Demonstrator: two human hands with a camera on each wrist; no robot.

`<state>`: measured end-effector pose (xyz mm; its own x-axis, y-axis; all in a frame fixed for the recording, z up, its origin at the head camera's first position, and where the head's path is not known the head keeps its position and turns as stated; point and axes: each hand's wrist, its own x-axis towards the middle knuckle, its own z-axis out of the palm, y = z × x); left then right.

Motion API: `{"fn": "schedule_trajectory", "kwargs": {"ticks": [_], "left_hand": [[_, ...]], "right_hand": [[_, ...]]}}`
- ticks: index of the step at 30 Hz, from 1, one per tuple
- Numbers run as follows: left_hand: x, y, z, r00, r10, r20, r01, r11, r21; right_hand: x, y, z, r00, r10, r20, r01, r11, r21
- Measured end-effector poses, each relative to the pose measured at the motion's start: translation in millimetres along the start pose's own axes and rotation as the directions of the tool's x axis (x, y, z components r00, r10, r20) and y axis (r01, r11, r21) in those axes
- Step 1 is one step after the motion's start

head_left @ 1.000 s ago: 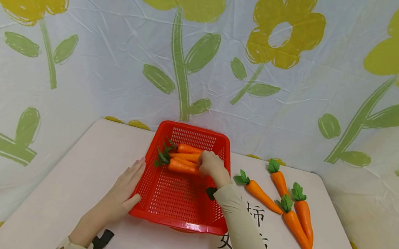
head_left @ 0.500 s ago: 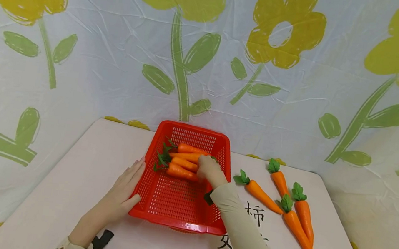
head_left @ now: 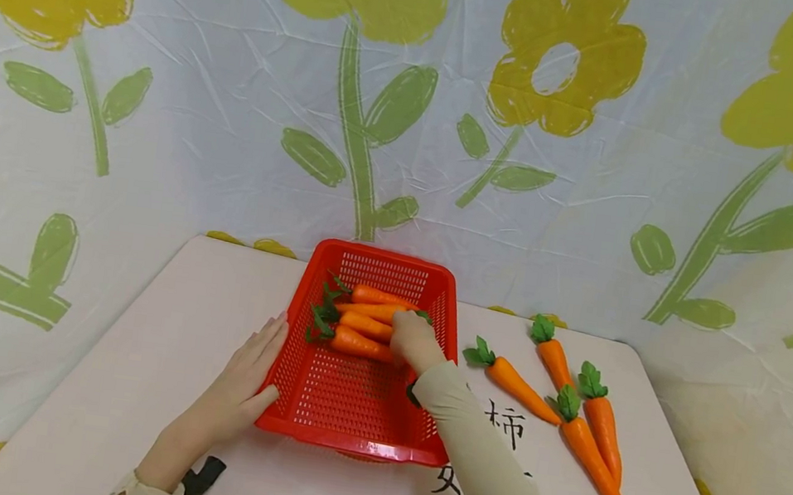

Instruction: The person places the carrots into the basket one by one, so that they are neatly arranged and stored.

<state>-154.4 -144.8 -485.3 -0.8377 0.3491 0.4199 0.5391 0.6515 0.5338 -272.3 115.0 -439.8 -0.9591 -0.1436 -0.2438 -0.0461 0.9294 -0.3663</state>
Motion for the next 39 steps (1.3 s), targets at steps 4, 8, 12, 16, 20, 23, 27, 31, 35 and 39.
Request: {"fn": "schedule_trajectory", "kwargs": {"ticks": [4, 8, 12, 16, 20, 23, 27, 31, 35, 39], "left_hand": [[0.1, 0.9, -0.3, 1.000, -0.005, 0.004, 0.005, 1.000, 0.001], [0.3, 2.0, -1.2, 1.000, -0.018, 0.013, 0.018, 1.000, -0.006], [0.3, 2.4, -1.9, 1.000, -0.020, 0.012, 0.020, 1.000, -0.003], [0.6, 2.4, -1.9, 1.000, -0.017, 0.012, 0.017, 1.000, -0.001], [0.7, 2.7, -1.8, 1.000, -0.013, 0.011, 0.013, 1.000, -0.007], [0.4, 2.3, -1.6, 1.000, -0.010, 0.008, 0.010, 1.000, -0.009], [-0.2, 0.7, -0.9, 1.000, -0.009, 0.006, 0.009, 1.000, -0.006], [-0.2, -0.6, -0.3, 1.000, -0.012, 0.006, 0.012, 1.000, -0.005], [-0.1, -1.0, 0.2, 1.000, -0.009, 0.003, 0.009, 1.000, -0.003], [-0.4, -0.7, 0.7, 1.000, -0.005, 0.002, 0.005, 1.000, -0.002]], "right_hand": [[4.7, -1, -2, 1.000, 0.020, 0.001, -0.020, 0.998, -0.054], [8.6, -7, -11, 0.998, 0.062, -0.001, -0.061, 0.987, -0.150], [3.9, -13, -28, 0.996, 0.092, 0.006, -0.090, 0.986, -0.141], [-5.6, -11, -47, 1.000, 0.006, -0.009, -0.007, 0.998, -0.067], [-17.2, -8, -64, 0.995, -0.082, -0.064, 0.082, 0.997, -0.011], [-26.3, -5, -75, 0.988, -0.108, -0.108, 0.115, 0.992, 0.061], [-39.4, 2, -89, 0.972, -0.150, -0.183, 0.178, 0.973, 0.146], [-53.7, 12, -100, 0.944, -0.162, -0.288, 0.223, 0.955, 0.195], [-67.8, 25, -106, 0.901, -0.157, -0.404, 0.262, 0.940, 0.219], [-82.5, 41, -112, 0.840, -0.155, -0.520, 0.311, 0.923, 0.228]]}}
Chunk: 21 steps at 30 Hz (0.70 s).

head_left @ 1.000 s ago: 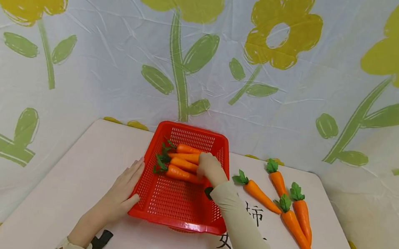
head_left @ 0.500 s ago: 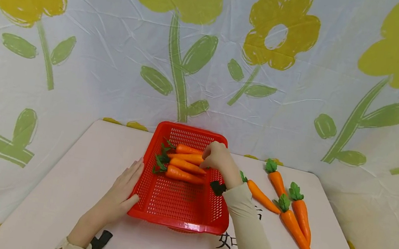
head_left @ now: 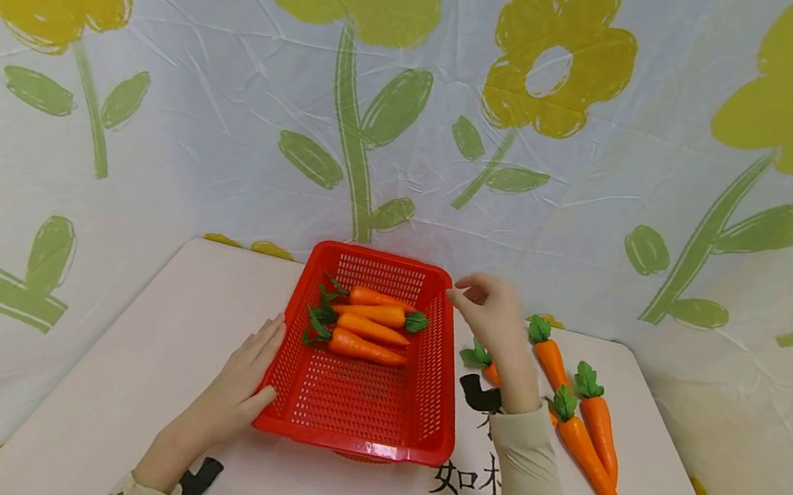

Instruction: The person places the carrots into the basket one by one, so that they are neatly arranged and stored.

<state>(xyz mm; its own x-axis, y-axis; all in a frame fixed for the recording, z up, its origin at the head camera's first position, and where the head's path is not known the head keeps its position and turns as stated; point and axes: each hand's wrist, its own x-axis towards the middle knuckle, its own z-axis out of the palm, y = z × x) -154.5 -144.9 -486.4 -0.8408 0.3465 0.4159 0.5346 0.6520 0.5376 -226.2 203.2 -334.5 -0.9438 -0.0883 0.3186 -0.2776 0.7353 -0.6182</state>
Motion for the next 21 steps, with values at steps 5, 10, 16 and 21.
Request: {"fn": "schedule_trajectory", "kwargs": {"ticks": [5, 10, 16, 21], "left_hand": [[-0.3, -0.1, 0.6, 1.000, 0.008, -0.003, -0.008, 1.000, -0.004], [-0.2, -0.4, 0.3, 1.000, 0.006, -0.001, -0.006, 1.000, -0.006], [-0.2, -0.8, -0.4, 1.000, -0.001, 0.003, 0.001, 1.000, -0.004], [0.0, -1.0, 0.1, 1.000, 0.005, -0.002, -0.005, 1.000, -0.004]], "right_hand": [[-14.8, 26, -22, 0.988, -0.024, -0.152, 0.029, 0.999, 0.030], [-30.8, 60, -37, 0.966, 0.002, -0.258, 0.027, 0.994, 0.109], [-48.0, 94, -47, 0.923, 0.022, -0.384, 0.026, 0.992, 0.120], [-64.9, 118, -46, 0.913, 0.128, -0.388, -0.093, 0.990, 0.108]]}}
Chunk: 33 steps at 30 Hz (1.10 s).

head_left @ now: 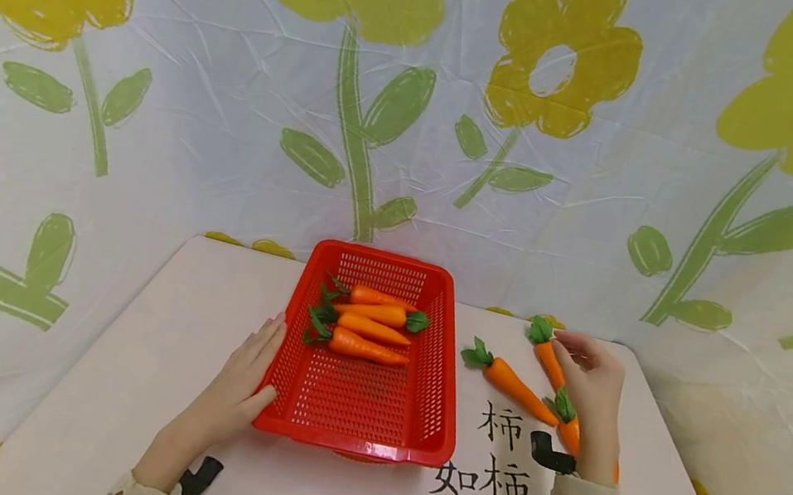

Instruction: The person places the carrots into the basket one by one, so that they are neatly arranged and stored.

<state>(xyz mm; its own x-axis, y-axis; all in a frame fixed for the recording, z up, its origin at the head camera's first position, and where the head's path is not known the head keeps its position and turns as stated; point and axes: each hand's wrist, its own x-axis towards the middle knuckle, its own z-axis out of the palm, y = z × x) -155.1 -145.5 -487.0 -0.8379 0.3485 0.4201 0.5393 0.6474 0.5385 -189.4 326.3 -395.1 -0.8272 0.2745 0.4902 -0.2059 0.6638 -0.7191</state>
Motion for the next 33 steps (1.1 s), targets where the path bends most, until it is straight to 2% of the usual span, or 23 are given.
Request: {"fn": "schedule_trajectory", "kwargs": {"ticks": [5, 11, 16, 22, 33], "left_hand": [[-0.1, -0.8, 1.1, 1.000, 0.012, -0.006, -0.012, 1.000, -0.007], [-0.4, -1.6, 1.5, 1.000, 0.018, -0.007, -0.018, 1.000, -0.008], [-0.3, -1.3, 1.3, 1.000, 0.028, -0.012, -0.028, 1.000, -0.013], [0.3, -0.3, 1.4, 0.999, 0.028, -0.017, -0.029, 0.999, -0.014], [0.3, -1.5, 2.3, 1.000, 0.009, -0.008, -0.009, 1.000, -0.014]], "right_hand": [[-15.2, 25, -1, 0.990, 0.127, 0.058, -0.125, 0.991, -0.040], [-27.5, 54, 0, 0.961, 0.222, 0.164, -0.202, 0.971, -0.131], [-32.2, 74, 0, 0.936, 0.243, 0.253, -0.196, 0.961, -0.197], [-34.3, 86, -1, 0.897, 0.267, 0.353, -0.184, 0.950, -0.251], [-35.3, 94, 10, 0.871, 0.316, 0.377, -0.208, 0.931, -0.299]]}}
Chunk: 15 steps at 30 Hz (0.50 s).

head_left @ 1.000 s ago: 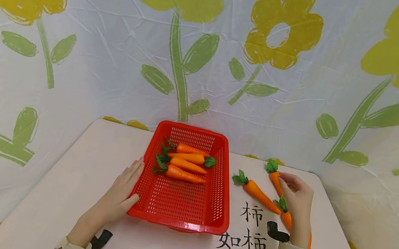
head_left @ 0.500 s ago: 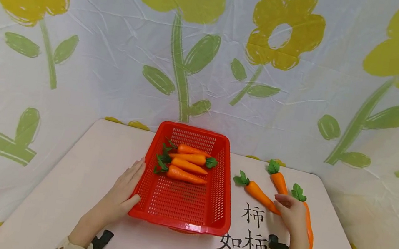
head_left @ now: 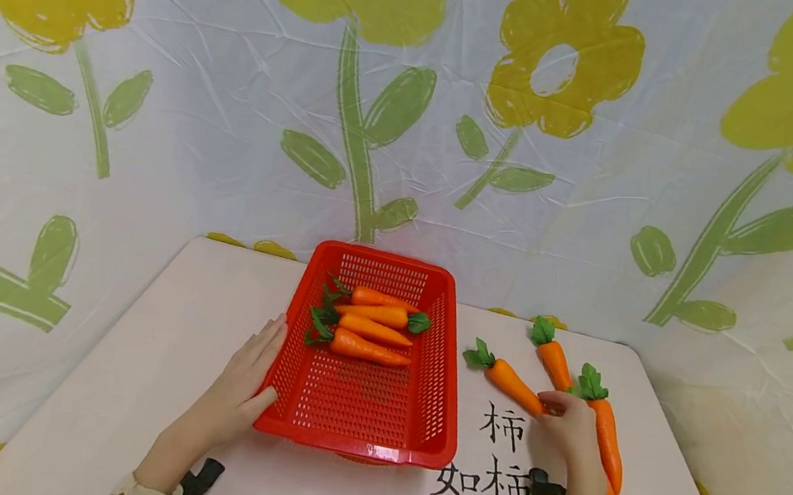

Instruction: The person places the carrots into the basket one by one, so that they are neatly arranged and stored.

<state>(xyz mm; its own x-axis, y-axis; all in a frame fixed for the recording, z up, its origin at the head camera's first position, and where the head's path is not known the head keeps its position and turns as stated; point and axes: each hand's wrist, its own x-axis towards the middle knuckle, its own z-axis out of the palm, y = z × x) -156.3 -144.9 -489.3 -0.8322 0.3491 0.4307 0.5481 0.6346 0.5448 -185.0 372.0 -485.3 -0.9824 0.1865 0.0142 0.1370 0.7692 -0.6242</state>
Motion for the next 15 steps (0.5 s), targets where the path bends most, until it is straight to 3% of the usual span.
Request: {"fn": "schedule_trajectory", "kwargs": {"ticks": [15], "left_hand": [[-0.6, 1.0, -0.5, 1.000, -0.006, -0.005, 0.006, 1.000, 0.006]], "right_hand": [[0.7, 2.0, 7.0, 1.000, -0.012, -0.018, 0.011, 1.000, -0.027]]}}
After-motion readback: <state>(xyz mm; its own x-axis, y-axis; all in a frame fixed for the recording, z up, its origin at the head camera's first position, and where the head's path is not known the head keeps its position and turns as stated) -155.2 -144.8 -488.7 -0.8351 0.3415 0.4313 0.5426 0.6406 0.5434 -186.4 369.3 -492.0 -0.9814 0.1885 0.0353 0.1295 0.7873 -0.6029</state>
